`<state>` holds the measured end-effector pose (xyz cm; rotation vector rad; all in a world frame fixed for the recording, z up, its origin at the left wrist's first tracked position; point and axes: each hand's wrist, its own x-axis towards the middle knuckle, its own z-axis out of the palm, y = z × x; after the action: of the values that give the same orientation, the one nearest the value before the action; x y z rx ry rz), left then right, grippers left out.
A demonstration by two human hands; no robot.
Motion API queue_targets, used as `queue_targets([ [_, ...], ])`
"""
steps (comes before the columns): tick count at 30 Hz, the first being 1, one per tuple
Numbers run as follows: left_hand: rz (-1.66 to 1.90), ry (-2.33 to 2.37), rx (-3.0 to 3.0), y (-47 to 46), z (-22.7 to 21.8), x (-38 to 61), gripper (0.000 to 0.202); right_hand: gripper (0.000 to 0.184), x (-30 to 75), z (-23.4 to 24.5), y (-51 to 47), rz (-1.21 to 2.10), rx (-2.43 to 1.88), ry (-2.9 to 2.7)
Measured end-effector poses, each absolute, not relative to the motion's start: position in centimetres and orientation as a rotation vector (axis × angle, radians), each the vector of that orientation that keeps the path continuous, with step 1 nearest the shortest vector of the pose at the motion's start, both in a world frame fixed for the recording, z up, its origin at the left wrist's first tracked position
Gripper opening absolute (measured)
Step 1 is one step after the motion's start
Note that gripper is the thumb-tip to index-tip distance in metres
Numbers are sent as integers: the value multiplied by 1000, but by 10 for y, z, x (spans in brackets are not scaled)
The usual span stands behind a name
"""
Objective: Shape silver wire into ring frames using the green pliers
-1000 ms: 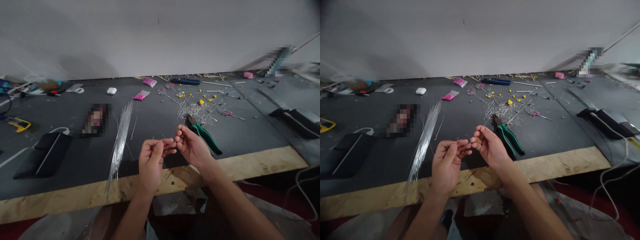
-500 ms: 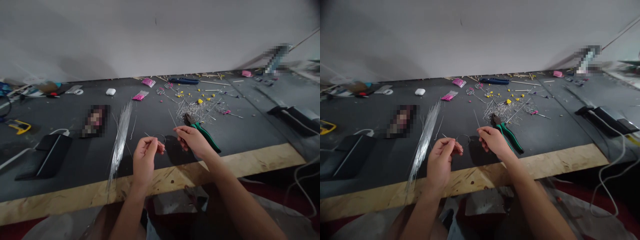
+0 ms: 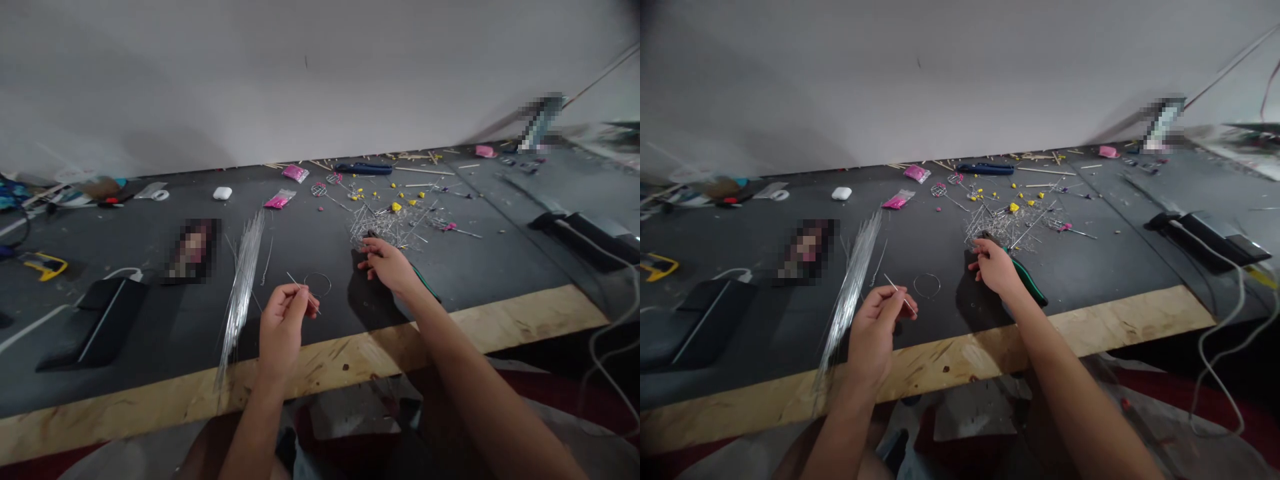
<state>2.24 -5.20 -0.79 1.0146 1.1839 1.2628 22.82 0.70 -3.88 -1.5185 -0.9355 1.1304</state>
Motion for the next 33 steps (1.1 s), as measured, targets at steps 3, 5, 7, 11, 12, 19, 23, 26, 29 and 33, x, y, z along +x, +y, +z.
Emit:
queue_targets([
  [3, 1258, 1188, 1026, -52, -8, 21, 9, 32, 232, -40, 12, 1083, -1536, -952],
  [5, 1247, 1190, 1039, -52, -7, 20, 9, 28, 234, -40, 14, 1080, -1542, -974],
  [7, 1230, 1192, 1052, -53, -7, 19, 9, 25, 236, -38, 12, 1095, -1539, -1007],
  [11, 1163, 1210, 1087, -54, -8, 18, 11, 19, 245, -32, 0, 1067, -1519, -1059],
  [12, 1128, 1220, 1101, -54, -8, 17, 11, 19, 249, -31, -5, 1032, -1521, -1064],
  [19, 892, 1337, 1225, -56, -4, 14, 17, 27, 278, -36, -36, 734, -1621, -1232],
  [23, 888, 1360, 1259, -54, -2, 14, 17, 21, 273, -33, -47, 734, -1561, -1396],
  [26, 887, 1391, 1283, -52, -3, 12, 18, 18, 276, -28, -52, 600, -1561, -1357],
  [29, 864, 1463, 1337, -48, -3, 7, 19, 32, 288, -30, -53, 513, -1753, -1448],
  [33, 842, 1552, 1383, -41, -1, -1, 19, 52, 296, -41, -50, 462, -1958, -1665],
])
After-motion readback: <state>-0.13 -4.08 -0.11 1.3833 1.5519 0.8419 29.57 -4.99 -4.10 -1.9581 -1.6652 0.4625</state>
